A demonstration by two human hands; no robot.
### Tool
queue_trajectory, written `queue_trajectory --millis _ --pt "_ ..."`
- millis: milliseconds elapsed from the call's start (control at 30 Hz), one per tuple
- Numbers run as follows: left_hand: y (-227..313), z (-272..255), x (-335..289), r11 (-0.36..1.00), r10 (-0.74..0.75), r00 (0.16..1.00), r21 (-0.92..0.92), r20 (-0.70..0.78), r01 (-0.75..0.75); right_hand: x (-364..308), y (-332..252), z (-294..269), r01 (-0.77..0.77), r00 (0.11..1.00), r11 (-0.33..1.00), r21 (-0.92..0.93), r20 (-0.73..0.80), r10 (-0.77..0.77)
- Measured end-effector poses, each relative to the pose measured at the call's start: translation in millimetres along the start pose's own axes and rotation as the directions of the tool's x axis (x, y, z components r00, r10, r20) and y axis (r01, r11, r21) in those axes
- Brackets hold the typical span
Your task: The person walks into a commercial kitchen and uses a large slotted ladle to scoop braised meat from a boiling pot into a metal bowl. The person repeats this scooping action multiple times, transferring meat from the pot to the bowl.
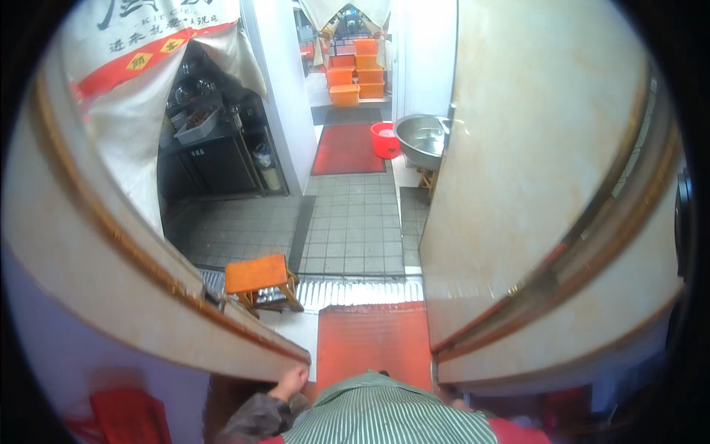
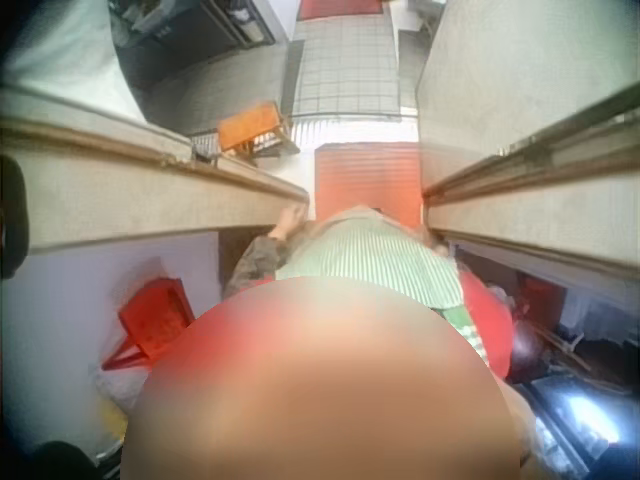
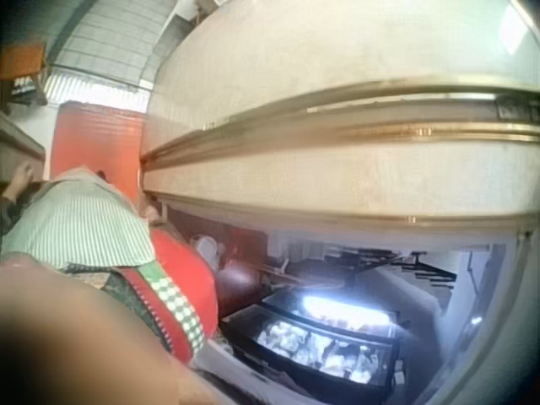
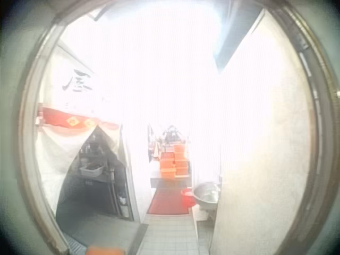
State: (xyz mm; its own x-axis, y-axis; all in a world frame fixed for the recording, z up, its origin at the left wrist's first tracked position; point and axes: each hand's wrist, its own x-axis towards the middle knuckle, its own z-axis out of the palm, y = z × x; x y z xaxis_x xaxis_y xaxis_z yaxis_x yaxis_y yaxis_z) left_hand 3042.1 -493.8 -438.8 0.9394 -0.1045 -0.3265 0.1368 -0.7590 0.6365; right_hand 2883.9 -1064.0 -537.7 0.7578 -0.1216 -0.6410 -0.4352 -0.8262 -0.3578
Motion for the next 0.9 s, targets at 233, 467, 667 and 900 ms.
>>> queue_trajectory --millis 233,467,667,900 --pt "-126.3 60.4 -12.5 0.921 -0.179 0.797 0.382 0.577 -0.07 271.3 -203.9 -185.8 0.237 0.941 0.97 0.054 -0.262 -0.215" --pt "-133.3 53.6 120.9 0.922 -0.375 0.857 0.046 0.353 0.384 367.6 -319.5 -267.2 0.161 0.985 0.979 0.124 0.036 -0.167" --pt "-90.4 -77.2 362.5 0.888 -0.336 0.922 -0.391 -0.192 0.243 414.0 -368.5 -302.5 0.087 0.967 0.993 -0.077 0.246 -0.065" --pt "-43.9 -239.1 563.0 0.774 -0.623 0.774 -0.236 -0.118 0.587 576.2 -447.4 -358.6 0.016 0.963 0.996 -0.089 0.268 0.008"
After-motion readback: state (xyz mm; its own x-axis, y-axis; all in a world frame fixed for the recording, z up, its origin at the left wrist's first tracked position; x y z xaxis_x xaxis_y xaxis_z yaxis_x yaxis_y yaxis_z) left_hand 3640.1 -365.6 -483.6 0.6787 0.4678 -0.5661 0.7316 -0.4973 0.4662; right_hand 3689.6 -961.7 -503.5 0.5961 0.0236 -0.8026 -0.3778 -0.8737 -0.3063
